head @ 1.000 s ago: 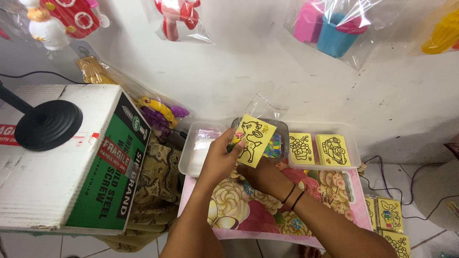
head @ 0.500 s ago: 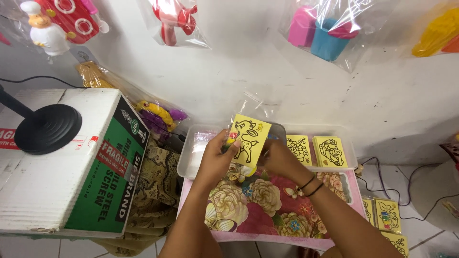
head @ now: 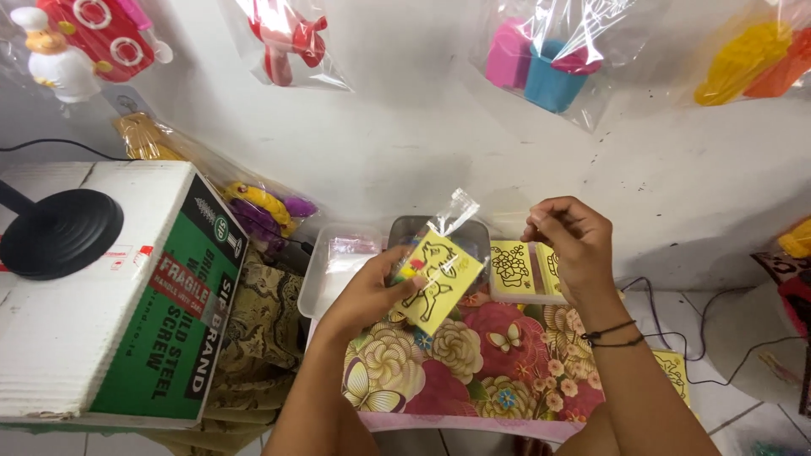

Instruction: The person sits on the floor and packs small colorful stickers onto yellow paper templates featuring animal and vehicle outlines. They place the completed templates into clear plastic bags and arrange them in a pile.

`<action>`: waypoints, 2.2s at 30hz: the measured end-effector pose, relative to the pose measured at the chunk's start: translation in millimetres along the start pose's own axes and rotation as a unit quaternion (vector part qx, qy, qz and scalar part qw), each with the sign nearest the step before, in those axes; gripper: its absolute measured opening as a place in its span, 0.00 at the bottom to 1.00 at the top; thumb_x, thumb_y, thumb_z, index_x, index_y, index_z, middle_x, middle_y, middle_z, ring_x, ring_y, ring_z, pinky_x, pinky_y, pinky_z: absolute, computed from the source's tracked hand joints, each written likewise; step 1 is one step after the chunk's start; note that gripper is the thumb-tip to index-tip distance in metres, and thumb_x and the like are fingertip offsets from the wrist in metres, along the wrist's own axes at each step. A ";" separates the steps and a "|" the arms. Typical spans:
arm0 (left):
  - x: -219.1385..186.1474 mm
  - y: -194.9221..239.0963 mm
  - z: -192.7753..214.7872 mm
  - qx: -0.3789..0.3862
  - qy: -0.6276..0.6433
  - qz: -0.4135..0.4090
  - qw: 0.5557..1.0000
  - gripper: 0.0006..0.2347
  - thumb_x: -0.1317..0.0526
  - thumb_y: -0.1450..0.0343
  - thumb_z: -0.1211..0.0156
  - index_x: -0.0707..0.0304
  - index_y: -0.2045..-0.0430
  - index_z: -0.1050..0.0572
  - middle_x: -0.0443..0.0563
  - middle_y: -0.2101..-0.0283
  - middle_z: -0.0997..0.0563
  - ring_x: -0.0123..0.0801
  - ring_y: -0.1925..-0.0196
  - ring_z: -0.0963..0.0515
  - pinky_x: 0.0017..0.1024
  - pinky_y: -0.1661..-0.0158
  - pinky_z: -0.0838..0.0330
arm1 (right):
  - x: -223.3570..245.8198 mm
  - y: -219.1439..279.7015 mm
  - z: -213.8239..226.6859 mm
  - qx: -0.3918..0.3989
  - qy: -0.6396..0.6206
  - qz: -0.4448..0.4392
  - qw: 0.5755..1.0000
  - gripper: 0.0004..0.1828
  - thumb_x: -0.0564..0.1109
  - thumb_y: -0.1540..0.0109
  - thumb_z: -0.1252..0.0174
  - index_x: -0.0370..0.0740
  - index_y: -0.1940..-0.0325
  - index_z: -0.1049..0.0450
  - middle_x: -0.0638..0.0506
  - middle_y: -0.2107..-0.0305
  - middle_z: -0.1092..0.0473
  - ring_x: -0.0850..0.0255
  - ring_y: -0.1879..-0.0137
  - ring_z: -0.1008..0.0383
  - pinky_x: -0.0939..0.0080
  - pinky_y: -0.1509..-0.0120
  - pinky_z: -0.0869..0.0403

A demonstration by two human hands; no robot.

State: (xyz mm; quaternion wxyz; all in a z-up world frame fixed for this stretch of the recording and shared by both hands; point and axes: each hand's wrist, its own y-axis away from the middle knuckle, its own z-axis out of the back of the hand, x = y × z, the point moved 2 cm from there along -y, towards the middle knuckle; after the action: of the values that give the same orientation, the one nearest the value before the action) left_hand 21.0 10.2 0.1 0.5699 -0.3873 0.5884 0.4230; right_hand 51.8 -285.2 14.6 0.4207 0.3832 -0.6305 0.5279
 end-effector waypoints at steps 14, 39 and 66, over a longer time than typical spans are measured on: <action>22.4 -6.0 1.2 0.100 0.039 -0.015 0.994 0.15 0.67 0.30 0.37 0.72 0.48 0.23 0.66 0.61 0.16 0.41 0.65 0.17 0.35 0.62 0.19 | 24.6 14.5 -16.6 0.204 0.040 -0.062 0.976 0.06 0.39 0.45 0.35 0.32 0.66 0.19 0.40 0.52 0.26 0.53 0.47 0.26 0.68 0.71 0.25; -3.7 -2.4 5.3 -0.032 -0.044 0.022 0.998 0.18 0.69 0.30 0.39 0.72 0.45 0.27 0.66 0.63 0.18 0.44 0.72 0.23 0.28 0.70 0.26 | -30.0 -5.2 28.6 0.118 0.367 -0.176 0.906 0.08 0.46 0.41 0.38 0.43 0.61 0.17 0.45 0.66 0.22 0.49 0.62 0.20 0.47 0.56 0.23; -5.5 4.8 12.8 -0.075 0.062 -0.049 0.994 0.19 0.68 0.30 0.38 0.72 0.44 0.30 0.67 0.63 0.16 0.39 0.66 0.17 0.38 0.57 0.21 | -148.9 44.0 -103.6 0.437 0.613 -0.171 0.636 0.09 0.42 0.44 0.41 0.33 0.66 0.20 0.38 0.67 0.22 0.41 0.57 0.19 0.46 0.58 0.21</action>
State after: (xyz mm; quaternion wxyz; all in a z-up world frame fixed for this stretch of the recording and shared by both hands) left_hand 21.2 23.7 6.0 0.5221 -0.4830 0.5692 0.4125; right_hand 76.5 -170.4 -130.6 0.5768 0.2110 0.1531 0.7741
